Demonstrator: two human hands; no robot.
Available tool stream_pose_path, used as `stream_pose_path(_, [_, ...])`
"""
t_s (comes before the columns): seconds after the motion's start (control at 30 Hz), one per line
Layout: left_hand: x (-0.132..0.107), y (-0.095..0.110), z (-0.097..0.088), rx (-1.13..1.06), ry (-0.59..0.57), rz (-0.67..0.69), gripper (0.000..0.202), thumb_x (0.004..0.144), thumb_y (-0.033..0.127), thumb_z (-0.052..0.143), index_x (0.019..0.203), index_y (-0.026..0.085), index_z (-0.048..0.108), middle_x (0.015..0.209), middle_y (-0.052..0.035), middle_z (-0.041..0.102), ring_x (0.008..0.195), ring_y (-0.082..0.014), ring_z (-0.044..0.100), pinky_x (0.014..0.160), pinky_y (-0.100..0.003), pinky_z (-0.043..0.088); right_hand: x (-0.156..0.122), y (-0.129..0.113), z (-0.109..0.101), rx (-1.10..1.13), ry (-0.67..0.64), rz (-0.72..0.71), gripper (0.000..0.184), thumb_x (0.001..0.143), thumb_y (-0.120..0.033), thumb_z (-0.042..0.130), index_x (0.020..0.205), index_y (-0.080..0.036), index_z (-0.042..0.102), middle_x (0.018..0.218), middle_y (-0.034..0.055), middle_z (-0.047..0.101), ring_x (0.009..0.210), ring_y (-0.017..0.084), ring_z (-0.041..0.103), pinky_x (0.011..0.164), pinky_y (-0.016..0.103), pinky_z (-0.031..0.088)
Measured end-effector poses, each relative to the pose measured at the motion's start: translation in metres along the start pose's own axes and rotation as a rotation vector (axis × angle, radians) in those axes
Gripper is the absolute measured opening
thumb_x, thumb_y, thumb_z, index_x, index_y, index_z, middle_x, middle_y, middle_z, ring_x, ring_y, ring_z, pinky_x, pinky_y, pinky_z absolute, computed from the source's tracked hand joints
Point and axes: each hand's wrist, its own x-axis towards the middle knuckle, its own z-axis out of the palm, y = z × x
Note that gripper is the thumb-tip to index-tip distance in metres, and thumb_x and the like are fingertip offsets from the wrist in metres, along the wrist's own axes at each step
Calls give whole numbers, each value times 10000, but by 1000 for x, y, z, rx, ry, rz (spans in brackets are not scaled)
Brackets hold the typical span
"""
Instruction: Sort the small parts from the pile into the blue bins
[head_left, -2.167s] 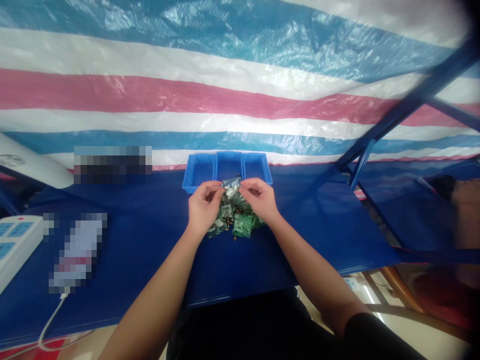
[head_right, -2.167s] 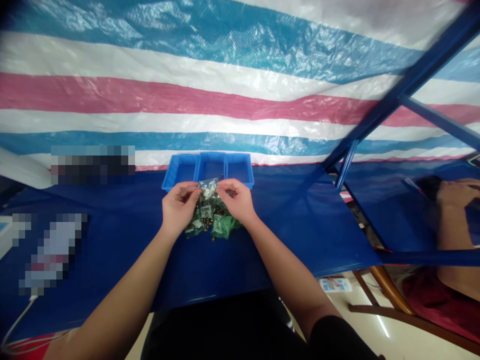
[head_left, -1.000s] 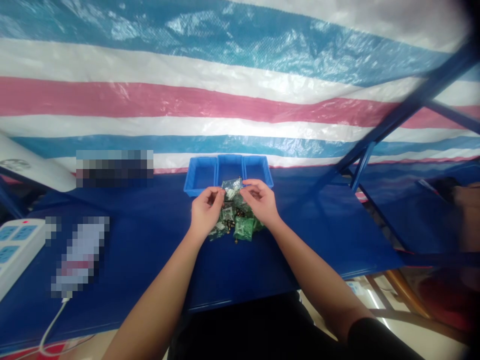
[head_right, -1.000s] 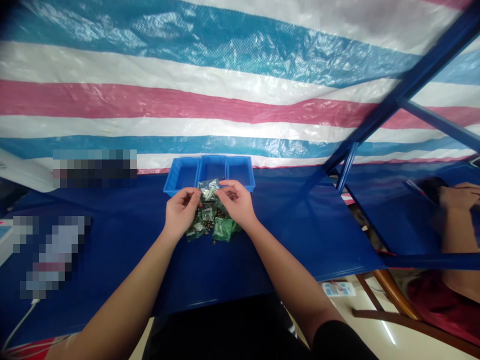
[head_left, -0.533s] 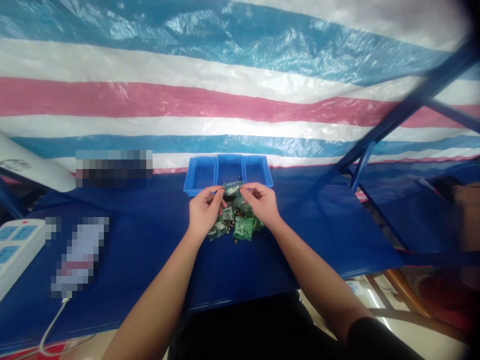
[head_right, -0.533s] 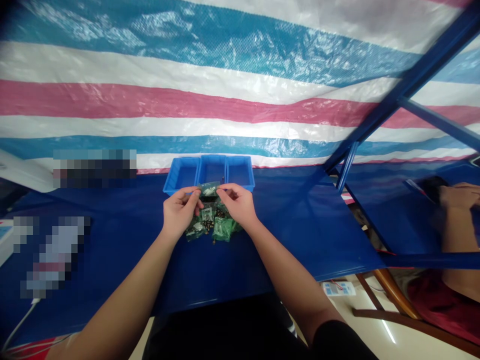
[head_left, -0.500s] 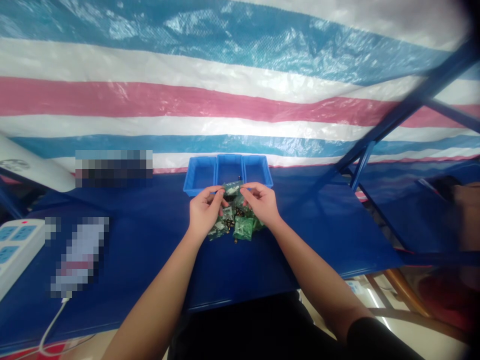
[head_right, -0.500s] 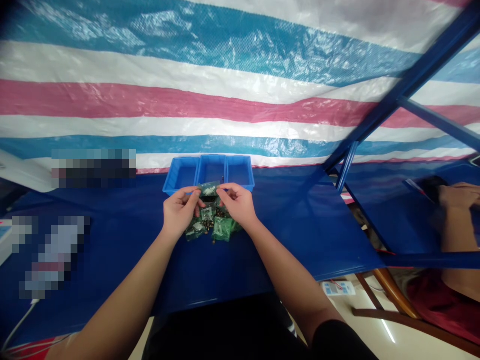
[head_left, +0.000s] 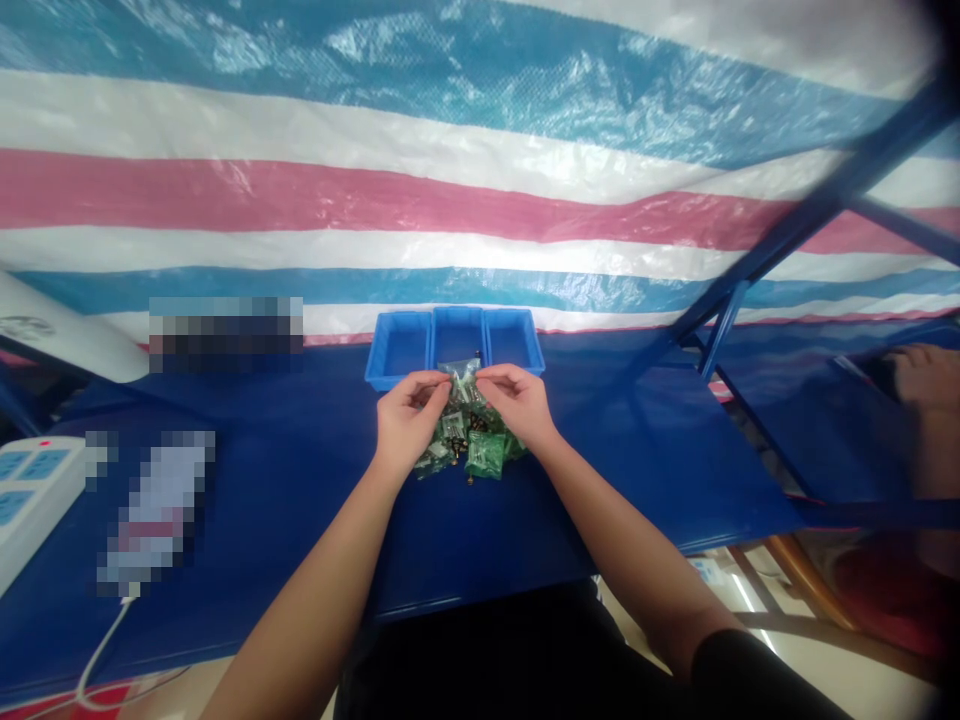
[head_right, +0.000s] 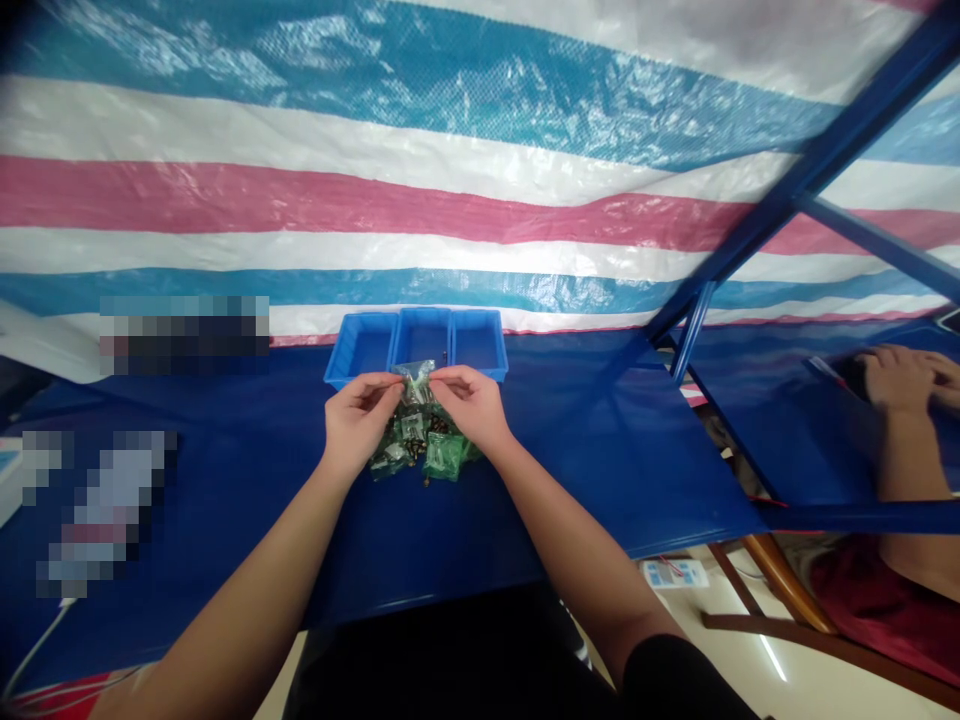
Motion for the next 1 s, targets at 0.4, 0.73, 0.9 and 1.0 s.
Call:
stream_pose_path(0.4, [-1, 8, 0, -70, -92, -19, 530, 808, 369, 708, 1298, 233, 561, 875, -29, 693, 628, -128, 654, 628, -257, 543, 0, 0, -1, -69, 27, -106, 200, 809, -362, 697, 943, -213, 707, 938, 51, 719, 758, 156, 656, 656, 288, 537])
stream_pose_path(0.73, [0, 4, -2, -20, -230, -85, 248, 830, 417, 686, 887, 175, 698, 600, 4, 623, 491, -113, 563, 510, -240, 449, -1, -5, -2, -39, 46, -113, 335, 785, -374, 736, 1080, -231, 671, 820, 22, 722, 745, 161, 674, 675, 296, 531])
stream_pose_path(0.9, [1, 9, -1, -87, -224, -148, 252, 841, 418, 683, 900, 184, 607, 583, 13, 643, 481, -109, 579, 493, -213, 429, 1, -6, -3, -16, 59, -68, 414, 756, -437, 751, 1100, -220, 671, 816, 23, 720, 722, 156, 663, 641, 284, 528])
stream_pose_path(1.0, [3, 9, -1, -148, -186, -178, 276, 850, 434, 671, 917, 200, 540, 573, 14, 656, 427, -95, 532, 444, -199, 384, 1, -4, -2, -26, 35, -38, 384, 744, -446, 758, 1042, -208, 709, 806, 27, 714, 703, 150, 645, 621, 276, 520])
